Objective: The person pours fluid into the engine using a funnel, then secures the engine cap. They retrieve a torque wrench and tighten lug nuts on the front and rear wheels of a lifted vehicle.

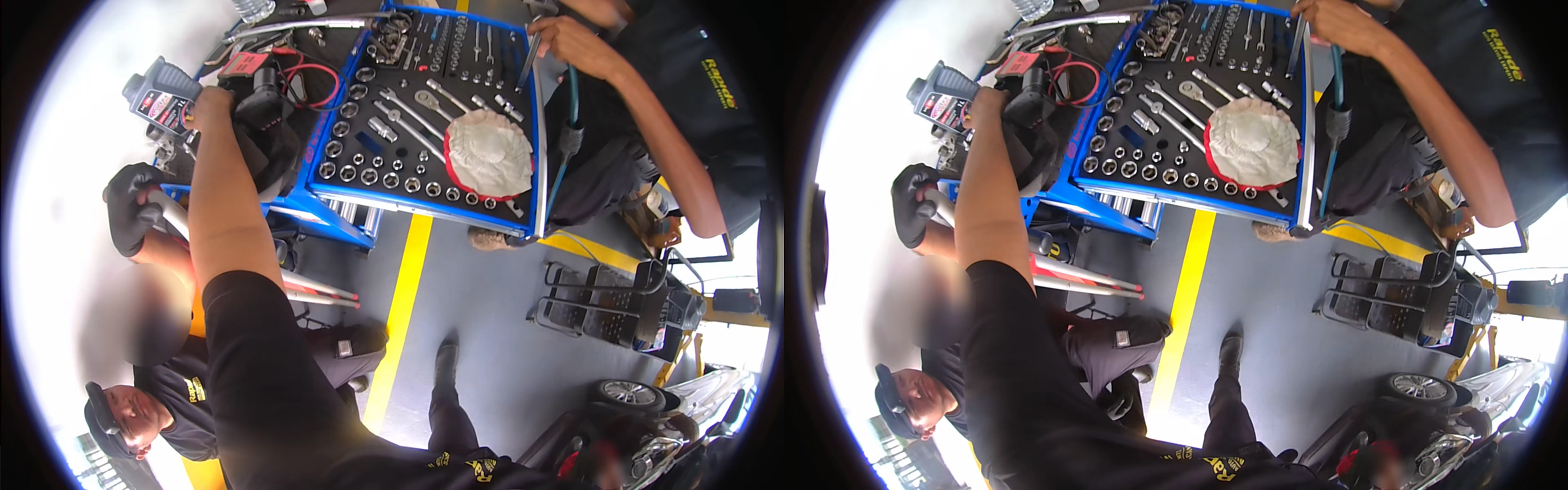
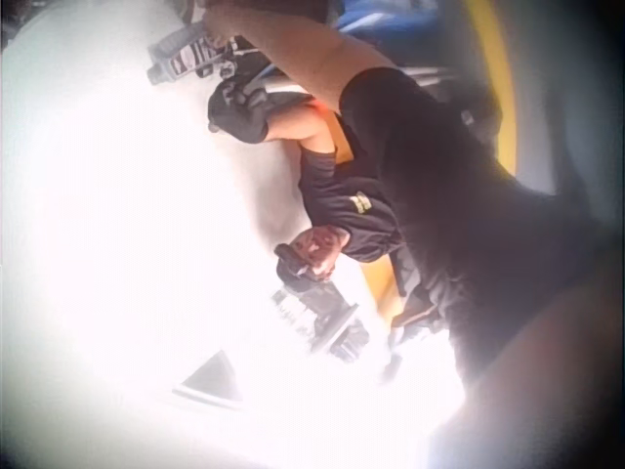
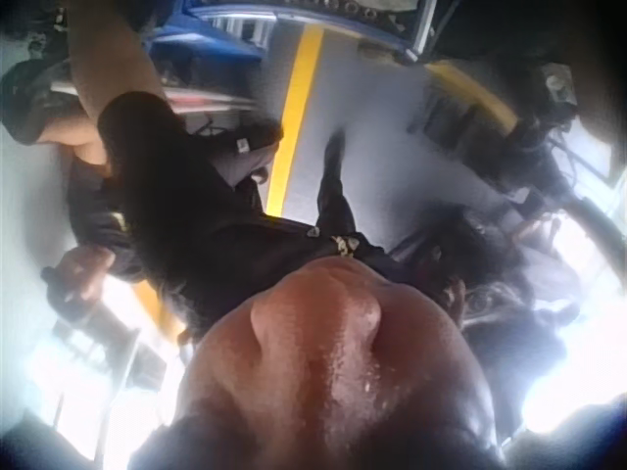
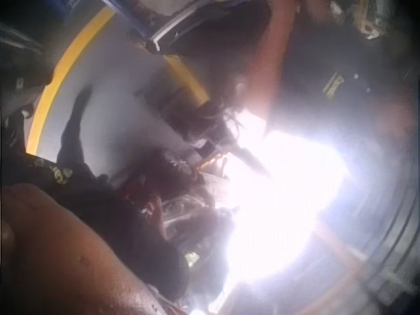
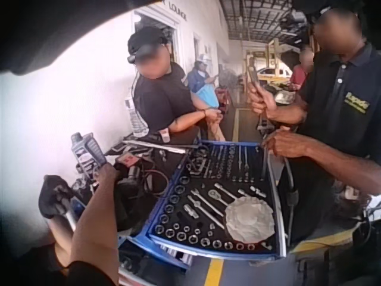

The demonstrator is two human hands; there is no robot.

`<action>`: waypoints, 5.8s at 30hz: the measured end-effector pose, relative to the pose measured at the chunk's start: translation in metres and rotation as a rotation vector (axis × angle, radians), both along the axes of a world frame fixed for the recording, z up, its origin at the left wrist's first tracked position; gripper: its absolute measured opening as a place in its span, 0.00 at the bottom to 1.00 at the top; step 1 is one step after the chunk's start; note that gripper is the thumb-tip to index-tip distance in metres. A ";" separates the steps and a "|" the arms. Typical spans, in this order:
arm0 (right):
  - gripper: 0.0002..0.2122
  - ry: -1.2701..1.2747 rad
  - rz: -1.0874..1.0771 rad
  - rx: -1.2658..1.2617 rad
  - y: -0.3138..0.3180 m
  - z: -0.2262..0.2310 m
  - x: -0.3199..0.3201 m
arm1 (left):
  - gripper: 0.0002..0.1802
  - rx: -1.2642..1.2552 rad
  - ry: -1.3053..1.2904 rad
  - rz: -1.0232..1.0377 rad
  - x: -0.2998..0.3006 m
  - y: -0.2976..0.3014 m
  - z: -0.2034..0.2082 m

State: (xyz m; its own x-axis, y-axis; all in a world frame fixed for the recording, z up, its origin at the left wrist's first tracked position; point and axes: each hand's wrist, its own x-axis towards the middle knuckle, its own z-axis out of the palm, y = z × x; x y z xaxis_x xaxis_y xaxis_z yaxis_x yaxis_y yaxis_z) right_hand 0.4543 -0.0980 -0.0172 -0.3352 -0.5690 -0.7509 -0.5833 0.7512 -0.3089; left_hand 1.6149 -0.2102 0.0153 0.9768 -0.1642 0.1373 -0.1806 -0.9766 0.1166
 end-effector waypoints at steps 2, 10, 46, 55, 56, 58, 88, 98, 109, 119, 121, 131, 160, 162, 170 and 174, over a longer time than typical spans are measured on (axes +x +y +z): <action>0.14 0.010 0.023 0.008 -0.005 -0.005 -0.007 | 0.34 0.024 -0.077 0.009 -0.001 0.002 -0.001; 0.14 -0.128 0.026 -0.009 -0.022 -0.009 0.022 | 0.39 -0.404 -0.094 0.053 -0.071 -0.015 0.071; 0.12 -1.158 -0.571 -1.090 0.331 0.131 -0.395 | 0.37 -0.256 1.609 -2.276 -1.388 0.293 0.103; 0.09 -0.827 -0.860 -1.137 0.406 0.082 -0.426 | 0.42 0.231 2.624 -1.415 -1.463 0.335 0.099; 0.08 -0.915 -0.958 -1.160 0.407 0.078 -0.426 | 0.41 0.262 2.363 -1.813 -1.470 0.341 0.098; 0.09 -0.992 -1.043 -1.199 0.409 0.072 -0.428 | 0.33 0.219 2.031 -2.178 -1.486 0.349 0.094; 0.13 0.582 -0.419 -1.058 0.338 -0.038 -0.800 | 0.44 0.136 2.561 -0.304 -1.497 0.372 -0.014; 0.13 0.878 0.288 -0.648 0.273 -0.104 -0.869 | 0.43 -0.028 2.650 0.082 -1.442 0.404 -0.065; 0.23 0.949 0.156 -0.340 0.241 -0.106 -0.874 | 0.39 -0.128 2.629 0.236 -1.407 0.414 -0.097; 0.17 0.878 0.153 -0.460 0.265 -0.095 -0.872 | 0.38 -0.168 2.577 0.244 -1.377 0.402 -0.101; 0.19 0.821 0.283 -0.518 0.271 -0.086 -0.869 | 0.38 -0.193 2.566 0.239 -1.371 0.402 -0.104; 0.21 0.841 0.524 -0.227 0.259 -0.084 -0.895 | 0.36 -0.165 2.562 0.243 -1.364 0.407 -0.106; 0.15 0.937 0.597 -0.434 0.269 -0.156 -0.960 | 0.38 -0.065 2.585 0.324 -1.371 0.416 -0.130; 0.15 0.876 0.491 -0.396 0.274 -0.157 -0.966 | 0.38 -0.063 2.529 0.321 -1.368 0.416 -0.132; 0.15 0.788 0.554 -0.065 0.234 -0.138 -0.937 | 0.38 -0.133 2.445 0.274 -1.356 0.419 -0.143; 0.16 0.191 -0.574 -0.095 0.227 -0.120 -0.924 | 0.37 -0.126 2.473 0.247 -1.353 0.420 -0.147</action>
